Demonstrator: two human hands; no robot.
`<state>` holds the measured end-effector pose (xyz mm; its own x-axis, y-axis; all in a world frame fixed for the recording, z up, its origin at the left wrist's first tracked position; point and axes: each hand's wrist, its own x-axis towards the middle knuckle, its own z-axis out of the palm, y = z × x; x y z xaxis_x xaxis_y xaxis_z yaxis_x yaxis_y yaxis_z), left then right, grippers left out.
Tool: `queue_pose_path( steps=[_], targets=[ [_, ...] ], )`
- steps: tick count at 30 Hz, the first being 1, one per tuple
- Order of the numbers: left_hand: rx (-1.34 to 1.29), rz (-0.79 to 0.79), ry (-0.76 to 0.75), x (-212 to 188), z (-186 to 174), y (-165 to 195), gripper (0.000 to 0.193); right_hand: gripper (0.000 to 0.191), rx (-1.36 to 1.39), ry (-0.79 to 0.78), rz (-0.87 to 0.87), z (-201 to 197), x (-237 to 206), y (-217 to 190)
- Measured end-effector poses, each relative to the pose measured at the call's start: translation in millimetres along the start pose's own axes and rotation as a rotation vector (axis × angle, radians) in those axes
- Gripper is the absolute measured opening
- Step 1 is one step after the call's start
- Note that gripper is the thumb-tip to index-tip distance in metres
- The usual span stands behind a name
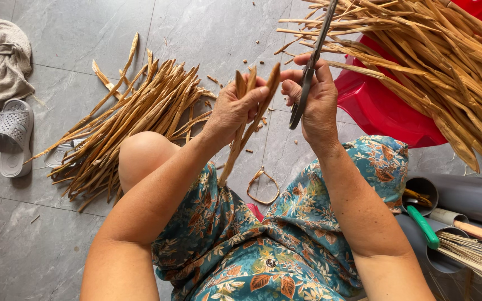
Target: The person sits on the floor and uses shears to trim and split dried plant stems. They repeatedly pick up stems, trim the ends, and split them lengthwise, placing the processed pieces into a pile on the floor.
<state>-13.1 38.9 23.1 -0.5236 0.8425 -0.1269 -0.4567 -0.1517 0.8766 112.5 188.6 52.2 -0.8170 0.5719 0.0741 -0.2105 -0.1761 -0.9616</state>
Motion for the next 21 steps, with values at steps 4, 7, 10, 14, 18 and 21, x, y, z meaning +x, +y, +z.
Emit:
queue_pose_path(
  steps=[4,7,10,14,18,21],
  targets=[
    [-0.065,0.118,0.077,5.8,-6.0,-2.2,0.02,0.049,-0.268,0.007,0.08,-1.5,-1.5,6.8],
    [-0.107,0.134,0.135,8.2,-7.3,-1.3,0.022,0.066,-0.499,-0.053,0.061,4.6,-5.6,17.2],
    [-0.115,0.142,0.166,8.2,-6.4,-0.4,0.024,0.073,-0.583,-0.076,0.069,10.6,-11.4,23.4],
    [-0.11,0.186,0.203,8.1,-5.2,-0.5,0.024,0.074,-0.672,-0.095,-0.007,18.6,-13.4,22.0],
    [-0.114,0.215,0.205,8.7,-3.8,-3.1,0.021,0.072,-0.771,-0.101,-0.043,26.5,-15.7,12.5],
    [-0.13,0.218,0.198,8.5,-3.4,-4.4,0.02,0.072,-0.83,-0.078,0.032,33.3,-16.2,5.1]
  ],
)
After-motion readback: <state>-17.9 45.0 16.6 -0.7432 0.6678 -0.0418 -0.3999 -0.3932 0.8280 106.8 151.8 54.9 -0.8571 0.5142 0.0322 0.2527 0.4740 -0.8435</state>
